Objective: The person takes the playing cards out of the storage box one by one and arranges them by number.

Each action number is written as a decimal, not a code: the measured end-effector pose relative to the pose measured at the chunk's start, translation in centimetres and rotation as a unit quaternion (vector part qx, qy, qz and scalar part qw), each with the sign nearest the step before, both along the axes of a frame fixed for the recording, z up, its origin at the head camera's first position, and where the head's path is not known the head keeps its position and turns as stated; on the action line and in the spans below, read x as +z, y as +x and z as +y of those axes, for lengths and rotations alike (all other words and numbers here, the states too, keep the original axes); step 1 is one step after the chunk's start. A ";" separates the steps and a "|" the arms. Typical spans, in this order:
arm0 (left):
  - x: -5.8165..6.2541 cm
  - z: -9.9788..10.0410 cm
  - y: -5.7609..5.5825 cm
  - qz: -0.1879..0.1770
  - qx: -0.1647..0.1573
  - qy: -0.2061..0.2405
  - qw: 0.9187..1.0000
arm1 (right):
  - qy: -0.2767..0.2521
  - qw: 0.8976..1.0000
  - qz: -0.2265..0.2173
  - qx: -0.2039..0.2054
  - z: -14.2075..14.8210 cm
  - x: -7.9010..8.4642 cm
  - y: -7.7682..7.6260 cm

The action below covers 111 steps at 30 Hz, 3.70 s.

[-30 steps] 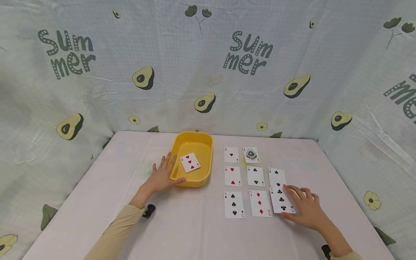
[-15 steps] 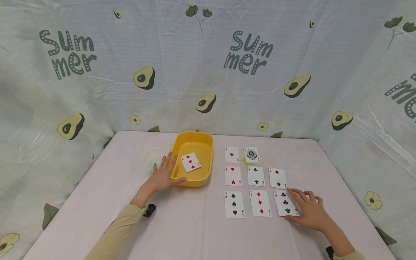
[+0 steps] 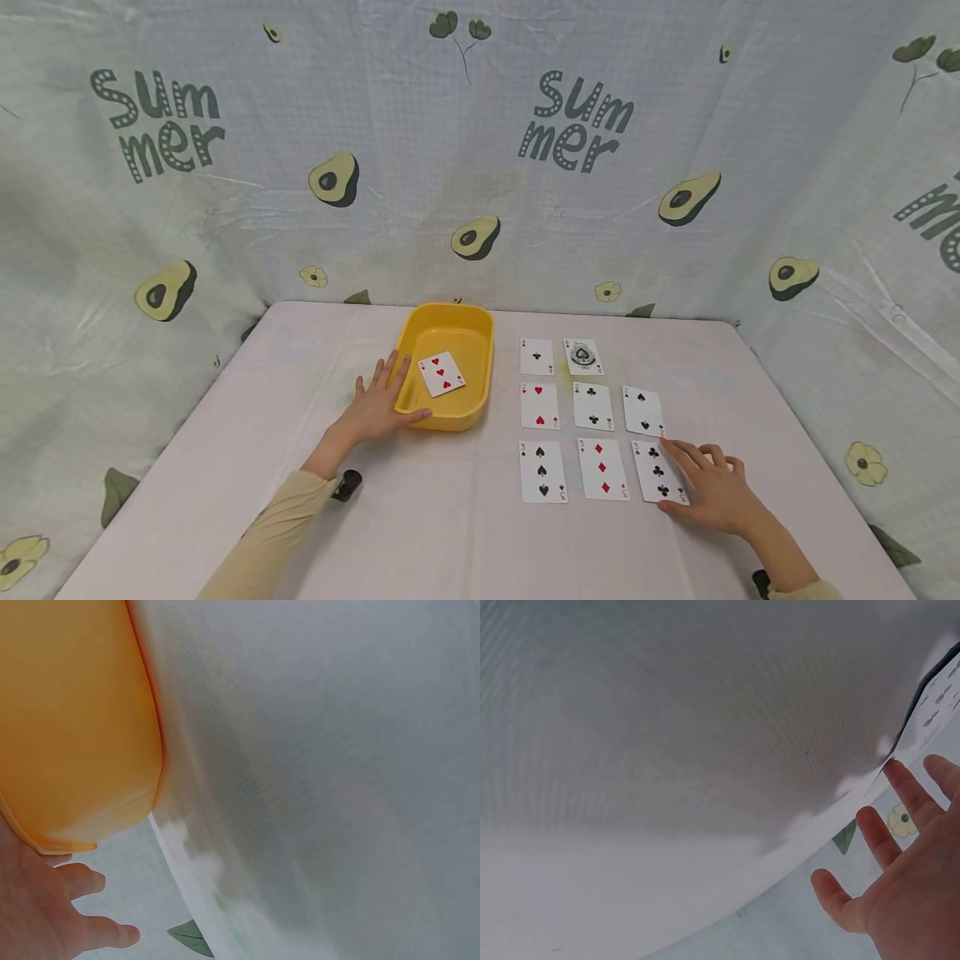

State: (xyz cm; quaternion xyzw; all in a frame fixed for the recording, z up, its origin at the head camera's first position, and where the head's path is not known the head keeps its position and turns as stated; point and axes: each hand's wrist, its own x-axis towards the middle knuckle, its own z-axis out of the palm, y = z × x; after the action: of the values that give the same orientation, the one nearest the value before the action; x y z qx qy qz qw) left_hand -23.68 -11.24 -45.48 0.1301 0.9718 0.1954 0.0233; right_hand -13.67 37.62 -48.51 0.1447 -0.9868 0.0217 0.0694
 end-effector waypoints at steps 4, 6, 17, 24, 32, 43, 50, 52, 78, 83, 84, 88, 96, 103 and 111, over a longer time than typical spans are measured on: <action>-0.1 0.0 0.0 0.001 0.001 0.000 1.000 | -0.002 1.000 -0.004 -0.001 0.1 0.0 0.0; -0.1 0.0 -0.1 0.000 0.001 -0.003 1.000 | -0.004 1.000 -0.001 0.000 0.1 0.1 0.1; -0.4 -0.1 -0.2 0.001 0.000 -0.007 1.000 | -0.017 1.000 -0.003 0.007 -0.2 0.5 -0.1; -0.2 0.0 -0.1 -0.002 -0.003 -0.010 1.000 | -0.027 0.999 0.011 0.032 -1.2 1.3 -1.0; 0.0 0.1 0.1 0.002 -0.001 -0.003 1.000 | -0.028 0.997 0.018 0.063 -2.8 2.1 -2.6; -0.2 0.2 0.0 -0.014 0.003 0.002 1.000 | -0.029 0.994 0.001 0.109 -5.9 3.8 -4.9; 0.0 0.3 0.1 -0.005 0.002 -0.003 1.000 | -0.023 0.991 -0.005 0.129 -7.6 4.9 -6.4; 0.1 0.3 0.1 -0.004 0.003 -0.004 1.000 | -0.021 0.990 -0.008 0.137 -8.2 5.2 -6.8; -0.2 0.0 -0.2 0.000 0.003 -0.007 1.000 | -0.042 0.976 -0.048 0.207 -19.1 7.0 -12.3; -0.2 0.0 -0.3 -0.001 0.003 -0.009 1.000 | -0.043 0.973 -0.054 0.220 -21.3 6.9 -13.4; -0.2 0.0 -0.3 -0.001 0.003 -0.009 1.000 | -0.045 0.972 -0.054 0.223 -21.7 6.9 -13.6; -0.3 0.0 -0.3 0.001 0.002 -0.007 1.000 | -0.049 0.971 -0.059 0.228 -23.4 6.9 -14.3; -0.2 0.0 -0.2 0.003 0.000 -0.018 1.000 | -0.028 0.970 -0.080 0.227 -26.5 6.1 -15.8; -0.1 0.0 0.0 0.010 -0.002 -0.018 1.000 | -0.006 0.970 -0.098 0.224 -28.7 5.0 -16.6; -0.4 -0.2 -0.1 0.007 -0.005 -0.020 1.000 | 0.031 0.972 -0.131 0.194 -30.3 3.8 -17.7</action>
State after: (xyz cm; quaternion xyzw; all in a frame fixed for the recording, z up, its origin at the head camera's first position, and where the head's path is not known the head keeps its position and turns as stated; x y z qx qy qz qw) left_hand -23.73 -11.44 -45.90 0.1354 0.9750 0.1747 0.0205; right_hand -31.34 7.35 -44.70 0.3315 -0.9405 0.0232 -0.0710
